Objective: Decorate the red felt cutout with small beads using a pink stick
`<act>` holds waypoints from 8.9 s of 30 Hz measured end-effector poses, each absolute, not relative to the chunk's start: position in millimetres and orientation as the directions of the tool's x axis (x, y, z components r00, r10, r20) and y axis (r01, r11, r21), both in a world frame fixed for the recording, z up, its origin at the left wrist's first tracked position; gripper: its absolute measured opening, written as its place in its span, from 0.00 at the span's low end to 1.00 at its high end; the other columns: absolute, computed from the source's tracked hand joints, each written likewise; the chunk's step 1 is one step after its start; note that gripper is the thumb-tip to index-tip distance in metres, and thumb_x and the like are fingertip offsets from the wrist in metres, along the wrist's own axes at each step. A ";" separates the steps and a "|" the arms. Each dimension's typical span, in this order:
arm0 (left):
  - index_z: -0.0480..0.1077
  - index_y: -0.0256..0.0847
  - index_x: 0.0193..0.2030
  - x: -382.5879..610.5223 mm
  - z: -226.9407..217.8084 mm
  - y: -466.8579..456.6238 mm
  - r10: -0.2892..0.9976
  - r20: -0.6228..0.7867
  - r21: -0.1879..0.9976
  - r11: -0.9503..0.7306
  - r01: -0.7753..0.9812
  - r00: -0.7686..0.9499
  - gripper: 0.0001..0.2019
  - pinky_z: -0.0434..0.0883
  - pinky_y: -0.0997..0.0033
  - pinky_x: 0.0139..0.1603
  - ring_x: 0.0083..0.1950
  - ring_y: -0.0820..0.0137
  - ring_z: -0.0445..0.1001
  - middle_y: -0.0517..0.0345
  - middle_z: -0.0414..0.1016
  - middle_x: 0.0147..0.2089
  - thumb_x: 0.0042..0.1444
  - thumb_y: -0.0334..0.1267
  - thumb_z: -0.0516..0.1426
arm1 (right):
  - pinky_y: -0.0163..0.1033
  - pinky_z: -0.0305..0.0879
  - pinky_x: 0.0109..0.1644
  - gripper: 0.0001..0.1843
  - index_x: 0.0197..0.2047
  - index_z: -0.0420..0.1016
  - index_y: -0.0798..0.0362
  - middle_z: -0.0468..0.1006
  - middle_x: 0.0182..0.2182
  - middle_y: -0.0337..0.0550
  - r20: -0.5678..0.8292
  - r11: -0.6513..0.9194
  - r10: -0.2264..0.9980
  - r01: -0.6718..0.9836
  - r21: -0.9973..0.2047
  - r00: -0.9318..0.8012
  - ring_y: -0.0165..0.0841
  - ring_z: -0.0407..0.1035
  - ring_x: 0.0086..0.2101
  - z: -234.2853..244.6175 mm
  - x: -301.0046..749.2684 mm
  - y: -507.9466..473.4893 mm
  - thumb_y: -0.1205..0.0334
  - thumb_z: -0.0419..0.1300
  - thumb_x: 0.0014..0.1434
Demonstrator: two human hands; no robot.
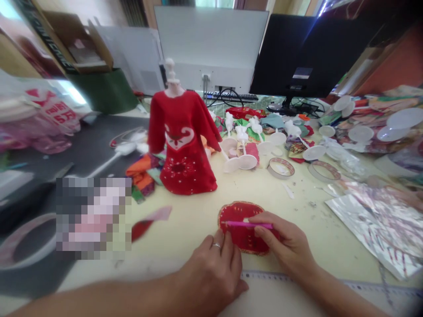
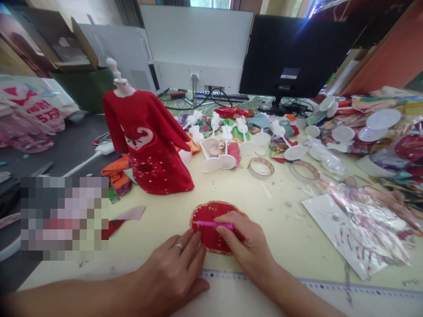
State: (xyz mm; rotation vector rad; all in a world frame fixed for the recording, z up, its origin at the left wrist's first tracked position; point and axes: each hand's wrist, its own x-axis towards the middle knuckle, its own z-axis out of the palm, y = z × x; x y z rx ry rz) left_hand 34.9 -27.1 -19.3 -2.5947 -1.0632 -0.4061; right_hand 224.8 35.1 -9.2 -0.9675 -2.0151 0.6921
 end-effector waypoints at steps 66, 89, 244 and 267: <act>0.68 0.27 0.47 31.0 -16.4 -24.5 0.706 0.339 -0.080 -0.637 0.767 0.622 0.21 0.69 0.54 0.46 0.46 0.51 0.73 0.36 0.74 0.44 0.58 0.47 0.52 | 0.36 0.74 0.40 0.09 0.43 0.76 0.49 0.81 0.34 0.42 0.481 0.667 0.732 0.363 -0.651 -0.482 0.33 0.75 0.35 -4.6 220.9 35.4 0.65 0.57 0.59; 0.70 0.27 0.45 32.1 -14.0 -23.8 0.702 0.296 -0.087 -0.655 0.751 0.647 0.21 0.71 0.55 0.42 0.44 0.51 0.73 0.37 0.74 0.43 0.58 0.48 0.53 | 0.35 0.73 0.41 0.11 0.44 0.74 0.53 0.79 0.35 0.44 0.547 0.749 0.656 0.355 -0.560 -0.521 0.31 0.73 0.37 -8.2 222.0 34.7 0.70 0.57 0.58; 0.72 0.35 0.47 26.0 -35.6 -20.2 0.690 0.396 -0.053 -0.642 0.765 0.606 0.20 0.56 0.46 0.60 0.53 0.51 0.70 0.42 0.74 0.50 0.56 0.49 0.54 | 0.33 0.52 0.25 0.14 0.23 0.63 0.53 0.62 0.17 0.33 0.541 0.285 0.840 0.887 -0.364 -0.047 0.25 0.56 0.19 20.0 309.1 79.7 0.58 0.54 0.59; 0.71 0.33 0.49 25.2 -41.5 -20.2 0.684 0.412 -0.036 -0.648 0.761 0.602 0.19 0.55 0.44 0.61 0.55 0.51 0.68 0.41 0.72 0.52 0.59 0.45 0.51 | 0.34 0.60 0.26 0.11 0.26 0.70 0.53 0.67 0.17 0.35 0.427 0.304 0.896 0.528 -0.793 0.125 0.27 0.62 0.21 25.4 311.2 75.9 0.58 0.57 0.58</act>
